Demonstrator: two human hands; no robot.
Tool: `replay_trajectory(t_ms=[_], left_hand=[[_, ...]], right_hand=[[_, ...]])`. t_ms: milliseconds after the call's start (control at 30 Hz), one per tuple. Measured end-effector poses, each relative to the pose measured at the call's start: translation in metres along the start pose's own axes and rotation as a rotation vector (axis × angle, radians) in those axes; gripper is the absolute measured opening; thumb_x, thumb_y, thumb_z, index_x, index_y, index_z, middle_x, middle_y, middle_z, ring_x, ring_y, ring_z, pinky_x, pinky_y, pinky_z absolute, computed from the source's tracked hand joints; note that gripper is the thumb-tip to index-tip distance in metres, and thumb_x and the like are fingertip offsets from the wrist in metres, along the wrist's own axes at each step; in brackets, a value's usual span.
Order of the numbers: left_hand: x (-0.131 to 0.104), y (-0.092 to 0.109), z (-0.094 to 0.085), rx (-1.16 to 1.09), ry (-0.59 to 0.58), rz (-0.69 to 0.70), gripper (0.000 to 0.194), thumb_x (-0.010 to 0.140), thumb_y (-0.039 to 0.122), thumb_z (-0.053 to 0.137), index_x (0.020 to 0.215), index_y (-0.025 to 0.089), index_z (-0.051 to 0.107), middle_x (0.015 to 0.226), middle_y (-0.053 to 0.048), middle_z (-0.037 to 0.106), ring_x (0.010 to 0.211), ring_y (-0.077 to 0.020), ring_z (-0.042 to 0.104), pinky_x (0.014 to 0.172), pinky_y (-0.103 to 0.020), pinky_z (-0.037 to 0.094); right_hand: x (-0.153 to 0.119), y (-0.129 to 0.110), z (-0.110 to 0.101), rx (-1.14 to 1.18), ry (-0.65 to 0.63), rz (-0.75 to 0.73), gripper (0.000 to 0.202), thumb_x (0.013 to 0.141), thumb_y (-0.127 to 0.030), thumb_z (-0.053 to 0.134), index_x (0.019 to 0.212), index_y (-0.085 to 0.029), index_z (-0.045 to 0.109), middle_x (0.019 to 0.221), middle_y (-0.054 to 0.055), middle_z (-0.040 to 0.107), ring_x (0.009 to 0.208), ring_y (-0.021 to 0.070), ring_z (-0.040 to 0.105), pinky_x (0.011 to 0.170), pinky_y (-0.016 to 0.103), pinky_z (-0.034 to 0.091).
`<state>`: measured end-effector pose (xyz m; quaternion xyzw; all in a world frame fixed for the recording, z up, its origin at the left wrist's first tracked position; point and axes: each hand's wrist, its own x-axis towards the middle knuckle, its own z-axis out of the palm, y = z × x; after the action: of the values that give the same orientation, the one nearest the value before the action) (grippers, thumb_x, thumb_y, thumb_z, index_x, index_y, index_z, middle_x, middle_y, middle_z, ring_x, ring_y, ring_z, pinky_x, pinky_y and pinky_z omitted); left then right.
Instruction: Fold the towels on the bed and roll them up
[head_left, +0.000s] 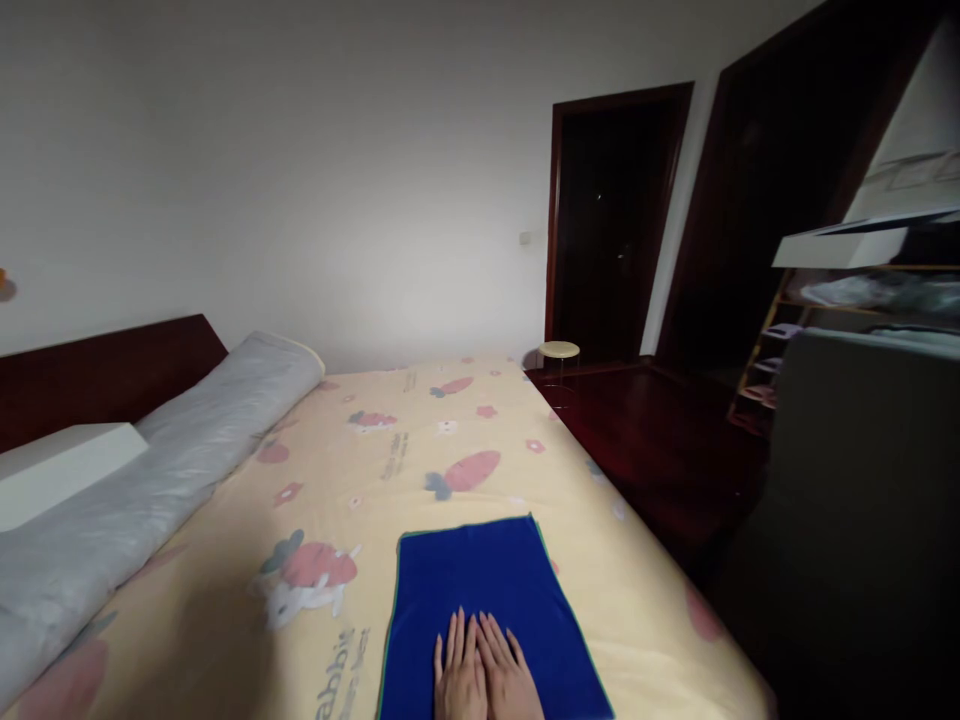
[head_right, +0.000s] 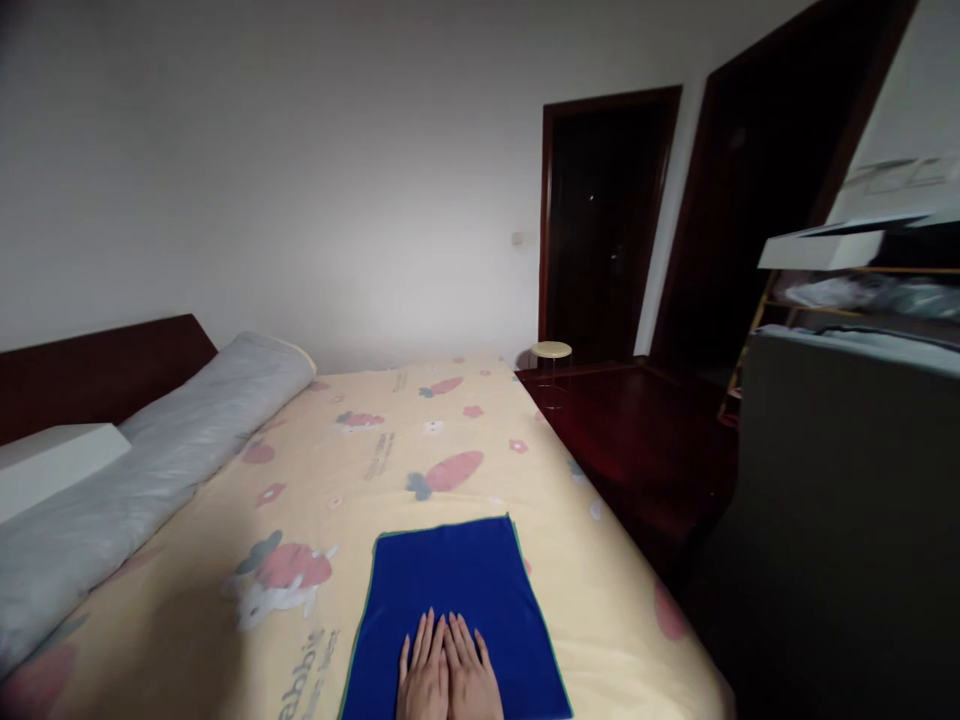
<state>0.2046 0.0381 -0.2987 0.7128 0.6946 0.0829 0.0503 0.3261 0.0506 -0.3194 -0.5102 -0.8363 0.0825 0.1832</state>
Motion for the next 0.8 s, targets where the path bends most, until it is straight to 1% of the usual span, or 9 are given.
replay_trajectory(t_ms=[100, 200, 333, 433, 567, 667, 800], left_hand=[[0.002, 0.000, -0.004, -0.013, -0.058, -0.012, 0.055, 0.091, 0.026, 0.032, 0.145, 0.033, 0.027, 0.156, 0.004, 0.028, 0.144, -0.0202, 0.029, 0.120, -0.045, 0.026], [0.003, 0.000, -0.007, -0.028, -0.060, 0.003, 0.056, 0.090, 0.025, 0.034, 0.145, 0.032, 0.029, 0.155, 0.004, 0.028, 0.144, -0.0209, 0.029, 0.119, -0.045, 0.028], [0.002, -0.003, -0.006, -0.067, -0.014, 0.002, 0.052, 0.091, 0.026, 0.031, 0.143, 0.033, 0.031, 0.153, 0.005, 0.030, 0.143, -0.0193, 0.031, 0.118, -0.046, 0.031], [0.001, -0.009, -0.001, -0.077, 0.034, -0.009, 0.050, 0.092, 0.031, 0.033, 0.142, 0.036, 0.031, 0.153, 0.006, 0.030, 0.142, -0.0204, 0.032, 0.117, -0.049, 0.031], [-0.001, -0.016, 0.004, -0.043, 0.106, -0.087, 0.050, 0.093, 0.040, 0.036, 0.143, 0.038, 0.029, 0.154, 0.002, 0.031, 0.142, -0.0241, 0.032, 0.115, -0.055, 0.030], [-0.003, -0.019, -0.004, 0.025, 0.106, -0.166, 0.052, 0.093, 0.043, 0.034, 0.144, 0.035, 0.029, 0.155, 0.000, 0.031, 0.143, -0.0250, 0.032, 0.116, -0.057, 0.028], [-0.010, -0.030, -0.025, 0.135, 0.060, -0.290, 0.053, 0.094, 0.042, 0.027, 0.146, 0.031, 0.028, 0.157, 0.000, 0.025, 0.145, -0.0220, 0.027, 0.117, -0.054, 0.024]], right_hand=[[0.002, 0.003, 0.003, 0.003, -0.021, 0.002, 0.056, 0.093, -0.027, 0.039, 0.148, -0.030, 0.029, 0.153, -0.001, 0.030, 0.139, 0.0254, 0.037, 0.112, 0.043, 0.035], [0.003, 0.006, 0.003, 0.028, -0.017, 0.004, 0.055, 0.093, -0.028, 0.039, 0.148, -0.034, 0.029, 0.152, -0.002, 0.031, 0.138, 0.0254, 0.038, 0.112, 0.044, 0.035], [0.003, 0.008, -0.005, 0.082, -0.058, 0.016, 0.051, 0.096, -0.034, 0.035, 0.147, -0.039, 0.027, 0.152, -0.004, 0.029, 0.139, 0.0255, 0.035, 0.113, 0.047, 0.035], [0.002, 0.010, -0.015, 0.105, -0.071, 0.033, 0.050, 0.098, -0.044, 0.034, 0.147, -0.036, 0.029, 0.153, -0.002, 0.028, 0.141, 0.0272, 0.032, 0.113, 0.051, 0.033], [-0.003, 0.016, -0.029, 0.083, -0.073, 0.073, 0.055, 0.097, -0.056, 0.030, 0.147, -0.033, 0.032, 0.153, 0.001, 0.028, 0.141, 0.0274, 0.030, 0.114, 0.050, 0.032], [-0.011, 0.028, -0.040, 0.044, -0.059, 0.126, 0.059, 0.095, -0.061, 0.029, 0.147, -0.032, 0.032, 0.154, 0.001, 0.028, 0.142, 0.0271, 0.029, 0.115, 0.050, 0.030], [-0.027, 0.055, -0.054, -0.025, -0.014, 0.232, 0.063, 0.095, -0.062, 0.027, 0.148, -0.029, 0.031, 0.155, 0.002, 0.027, 0.143, 0.0258, 0.027, 0.116, 0.049, 0.028]])
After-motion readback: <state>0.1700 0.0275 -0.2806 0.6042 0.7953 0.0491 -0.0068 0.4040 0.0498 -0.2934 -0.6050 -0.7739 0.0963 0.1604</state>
